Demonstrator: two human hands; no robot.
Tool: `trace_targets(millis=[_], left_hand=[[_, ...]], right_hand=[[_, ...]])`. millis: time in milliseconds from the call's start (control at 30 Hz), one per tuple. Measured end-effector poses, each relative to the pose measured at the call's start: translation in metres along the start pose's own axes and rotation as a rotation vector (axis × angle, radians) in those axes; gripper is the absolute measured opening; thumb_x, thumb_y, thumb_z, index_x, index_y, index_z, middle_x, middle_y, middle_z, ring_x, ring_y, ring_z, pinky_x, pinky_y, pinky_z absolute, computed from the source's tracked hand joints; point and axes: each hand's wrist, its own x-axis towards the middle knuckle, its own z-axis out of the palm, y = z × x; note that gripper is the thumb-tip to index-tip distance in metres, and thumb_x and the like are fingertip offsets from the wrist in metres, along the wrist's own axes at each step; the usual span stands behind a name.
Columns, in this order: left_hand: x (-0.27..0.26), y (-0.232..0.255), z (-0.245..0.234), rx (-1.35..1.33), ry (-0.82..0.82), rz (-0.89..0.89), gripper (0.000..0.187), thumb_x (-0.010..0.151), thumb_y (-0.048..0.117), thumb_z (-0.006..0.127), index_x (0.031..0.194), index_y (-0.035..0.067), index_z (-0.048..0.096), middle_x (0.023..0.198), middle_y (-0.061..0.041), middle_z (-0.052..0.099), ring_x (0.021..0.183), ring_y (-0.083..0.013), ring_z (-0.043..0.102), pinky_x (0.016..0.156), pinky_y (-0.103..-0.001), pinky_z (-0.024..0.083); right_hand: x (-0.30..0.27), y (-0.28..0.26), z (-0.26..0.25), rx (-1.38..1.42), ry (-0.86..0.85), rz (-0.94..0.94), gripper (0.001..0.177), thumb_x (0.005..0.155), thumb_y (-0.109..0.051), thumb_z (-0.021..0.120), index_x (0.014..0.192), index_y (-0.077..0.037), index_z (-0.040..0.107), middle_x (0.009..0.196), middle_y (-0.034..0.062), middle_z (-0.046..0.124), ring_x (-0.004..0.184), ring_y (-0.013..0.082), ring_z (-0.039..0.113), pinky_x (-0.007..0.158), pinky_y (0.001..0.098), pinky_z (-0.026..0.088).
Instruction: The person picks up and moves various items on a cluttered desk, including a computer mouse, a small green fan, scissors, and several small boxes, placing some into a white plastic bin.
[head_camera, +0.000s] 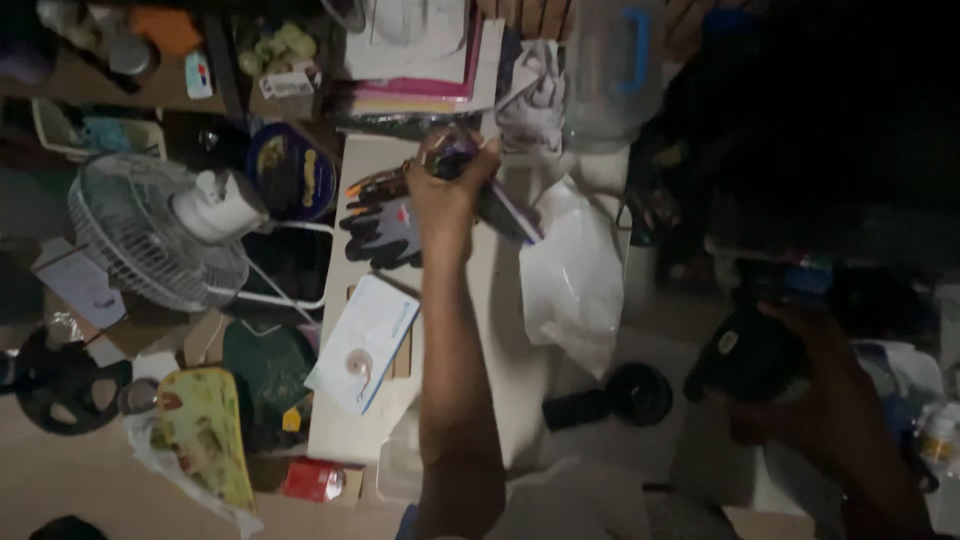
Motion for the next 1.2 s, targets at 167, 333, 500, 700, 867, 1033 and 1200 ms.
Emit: trace_targets(millis=[167,333,500,700,867,1033,1200], left_hand=[[-0.018,-0.043,-0.042,0.002,-0.068,-0.169,0.018,0.078,0.004,0.082,0.091,0.003,0.070,0.077,-0.004,0.069,0.066,-0.0140,0.066,0.061,-0.029,0.053],[-0.012,-0.162,-0.077,0.132,-0.248,-0.383,0.018,0.073,0.002,0.082,0.089,0.002,0.073,0.078,-0.009,0.073,0.066,-0.0175,0.068,0.060,-0.031,0.052],[-0.019,-0.251,-0.077,0.696,-0.314,-0.456,0.029,0.061,0.020,0.083,0.084,0.003,0.082,0.087,-0.018,0.081,0.076,-0.0264,0.077,0.069,-0.036,0.058],[-0.034,-0.228,-0.041,1.089,-0.140,-0.420,0.039,0.087,0.042,0.070,0.107,0.011,0.080,0.113,-0.019,0.075,0.108,-0.0385,0.070,0.095,-0.046,0.056],[-0.042,-0.168,-0.031,1.132,-0.250,-0.401,0.040,0.070,0.040,0.073,0.106,0.023,0.081,0.115,-0.011,0.074,0.110,-0.0320,0.069,0.093,-0.044,0.056],[-0.037,-0.175,-0.048,1.171,-0.119,-0.474,0.047,0.085,0.048,0.073,0.114,0.012,0.075,0.118,-0.019,0.069,0.115,-0.0419,0.061,0.095,-0.053,0.051],[-0.043,-0.160,-0.048,1.335,-0.029,0.042,0.029,0.074,0.027,0.067,0.098,0.018,0.079,0.102,-0.008,0.077,0.103,-0.0312,0.069,0.107,-0.066,0.035]], right_hand=[[-0.009,0.013,0.007,-0.095,-0.041,0.085,0.135,0.038,-0.025,0.106,0.158,-0.020,0.043,0.154,0.0169,0.044,0.134,0.0384,0.055,0.100,0.0532,0.054],[-0.027,0.020,0.008,-0.033,0.035,-0.103,0.133,0.040,-0.031,0.102,0.157,-0.017,0.042,0.154,0.0211,0.042,0.135,0.0407,0.052,0.101,0.0532,0.052],[-0.041,0.009,0.004,0.003,0.006,-0.049,0.131,0.038,-0.029,0.104,0.154,-0.018,0.044,0.151,0.0200,0.045,0.134,0.0398,0.053,0.101,0.0539,0.052],[-0.046,0.004,0.005,-0.014,0.001,0.056,0.136,0.035,-0.022,0.105,0.156,-0.019,0.042,0.151,0.0208,0.043,0.134,0.0415,0.051,0.097,0.0545,0.054],[-0.046,0.009,0.006,-0.022,0.019,-0.032,0.136,0.035,-0.024,0.104,0.156,-0.018,0.041,0.147,0.0216,0.046,0.131,0.0400,0.055,0.097,0.0531,0.056],[-0.039,0.002,0.005,-0.052,-0.007,0.110,0.130,0.039,-0.021,0.107,0.151,-0.022,0.041,0.148,0.0178,0.045,0.132,0.0383,0.055,0.103,0.0522,0.054],[-0.031,0.001,0.007,-0.052,0.009,-0.068,0.129,0.040,-0.027,0.104,0.153,-0.015,0.043,0.151,0.0209,0.042,0.133,0.0396,0.053,0.097,0.0509,0.056]])
